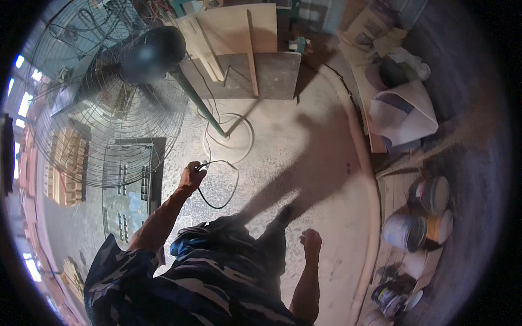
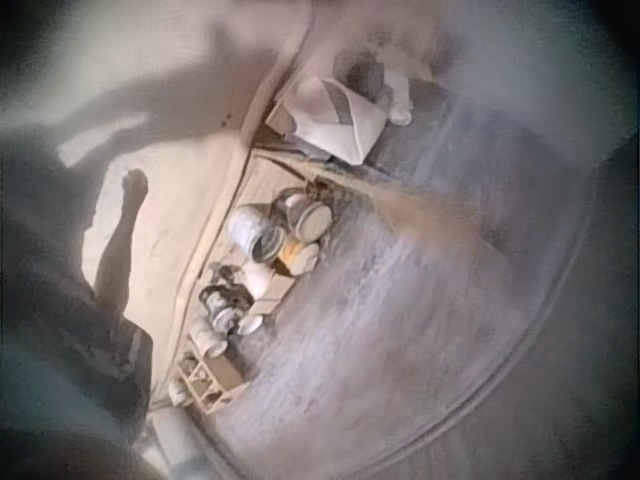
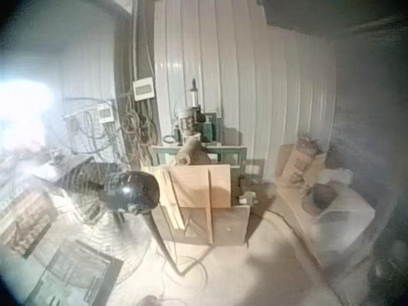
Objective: The person moves wooden planks in a workshop, then plugs in a large industrial fan and adjusts its motor housing and stand. They later use a wrench to tighten a bolt on the fan's motor assembly.
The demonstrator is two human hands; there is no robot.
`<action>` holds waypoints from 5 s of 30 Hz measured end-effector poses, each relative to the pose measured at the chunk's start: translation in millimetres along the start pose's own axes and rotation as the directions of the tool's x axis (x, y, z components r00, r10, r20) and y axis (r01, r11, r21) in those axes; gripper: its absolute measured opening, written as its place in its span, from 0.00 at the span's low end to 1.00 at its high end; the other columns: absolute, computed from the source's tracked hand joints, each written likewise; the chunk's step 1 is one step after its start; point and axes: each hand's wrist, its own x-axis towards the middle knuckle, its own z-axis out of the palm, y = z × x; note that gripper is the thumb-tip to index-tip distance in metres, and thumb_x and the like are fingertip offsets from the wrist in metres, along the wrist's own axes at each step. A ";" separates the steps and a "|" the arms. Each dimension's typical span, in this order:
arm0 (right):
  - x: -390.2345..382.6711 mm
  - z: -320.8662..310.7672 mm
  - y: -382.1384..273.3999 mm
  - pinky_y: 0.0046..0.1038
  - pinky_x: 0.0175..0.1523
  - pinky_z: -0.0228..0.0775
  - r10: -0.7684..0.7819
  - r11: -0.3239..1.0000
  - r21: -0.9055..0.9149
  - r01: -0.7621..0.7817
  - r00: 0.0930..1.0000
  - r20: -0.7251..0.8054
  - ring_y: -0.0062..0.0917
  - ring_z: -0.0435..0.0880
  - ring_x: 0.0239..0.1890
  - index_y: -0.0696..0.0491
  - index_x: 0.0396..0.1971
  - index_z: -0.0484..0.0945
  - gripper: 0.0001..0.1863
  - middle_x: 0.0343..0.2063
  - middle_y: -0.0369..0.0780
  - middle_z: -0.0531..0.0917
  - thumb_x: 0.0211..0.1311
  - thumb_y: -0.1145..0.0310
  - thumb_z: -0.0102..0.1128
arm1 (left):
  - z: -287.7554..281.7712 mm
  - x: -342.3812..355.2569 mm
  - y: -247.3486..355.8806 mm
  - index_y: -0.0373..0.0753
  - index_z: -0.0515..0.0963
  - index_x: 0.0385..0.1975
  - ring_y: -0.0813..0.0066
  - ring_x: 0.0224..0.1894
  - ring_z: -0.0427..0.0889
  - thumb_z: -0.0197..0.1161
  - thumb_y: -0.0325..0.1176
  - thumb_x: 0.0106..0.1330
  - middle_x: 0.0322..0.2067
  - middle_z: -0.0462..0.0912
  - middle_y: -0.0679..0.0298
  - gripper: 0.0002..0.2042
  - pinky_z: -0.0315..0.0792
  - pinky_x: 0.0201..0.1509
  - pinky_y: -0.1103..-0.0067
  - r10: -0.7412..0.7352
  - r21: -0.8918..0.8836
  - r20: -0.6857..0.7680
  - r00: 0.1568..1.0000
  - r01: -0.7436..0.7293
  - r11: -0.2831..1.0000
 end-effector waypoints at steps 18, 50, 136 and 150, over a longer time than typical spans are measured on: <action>201.4 270.2 -353.5 0.19 0.34 0.72 -0.087 0.942 -0.190 0.278 0.747 0.659 0.18 0.80 0.31 0.55 0.40 0.75 0.13 0.32 0.36 0.81 0.68 0.60 0.54 | -34.8 160.4 198.9 0.37 0.69 0.40 0.47 0.38 0.76 0.53 0.20 0.61 0.39 0.73 0.51 0.09 0.72 0.38 0.64 0.355 0.031 -0.654 0.668 -0.446 0.895; 329.3 635.0 -317.6 0.30 0.41 0.73 0.164 0.212 0.301 0.930 -0.338 0.927 0.31 0.81 0.39 0.53 0.37 0.76 0.11 0.33 0.41 0.81 0.57 0.65 0.61 | -35.6 213.0 251.3 0.34 0.75 0.42 0.61 0.37 0.77 0.60 0.31 0.62 0.35 0.78 0.53 0.11 0.72 0.42 0.68 -0.331 -0.308 -0.931 0.156 0.157 0.938; -1070.7 -904.0 779.8 0.43 0.34 0.72 0.319 0.946 0.117 0.303 -0.802 -0.505 0.50 0.80 0.29 0.55 0.29 0.74 0.10 0.21 0.52 0.79 0.46 0.70 0.62 | 346.4 -1956.2 48.6 0.39 0.66 0.37 0.69 0.29 0.73 0.60 0.26 0.56 0.25 0.73 0.61 0.12 0.71 0.42 0.70 -0.096 -0.484 -0.548 -0.831 0.221 0.847; -1277.9 -886.4 1047.2 0.44 0.35 0.71 0.462 0.832 0.377 0.408 -0.885 -0.063 0.51 0.80 0.29 0.56 0.29 0.74 0.10 0.22 0.53 0.80 0.46 0.71 0.62 | 274.1 -2232.6 -241.8 0.38 0.67 0.31 0.70 0.27 0.74 0.58 0.22 0.52 0.23 0.73 0.61 0.09 0.71 0.41 0.73 -0.377 -0.384 -0.685 -0.624 -0.130 0.914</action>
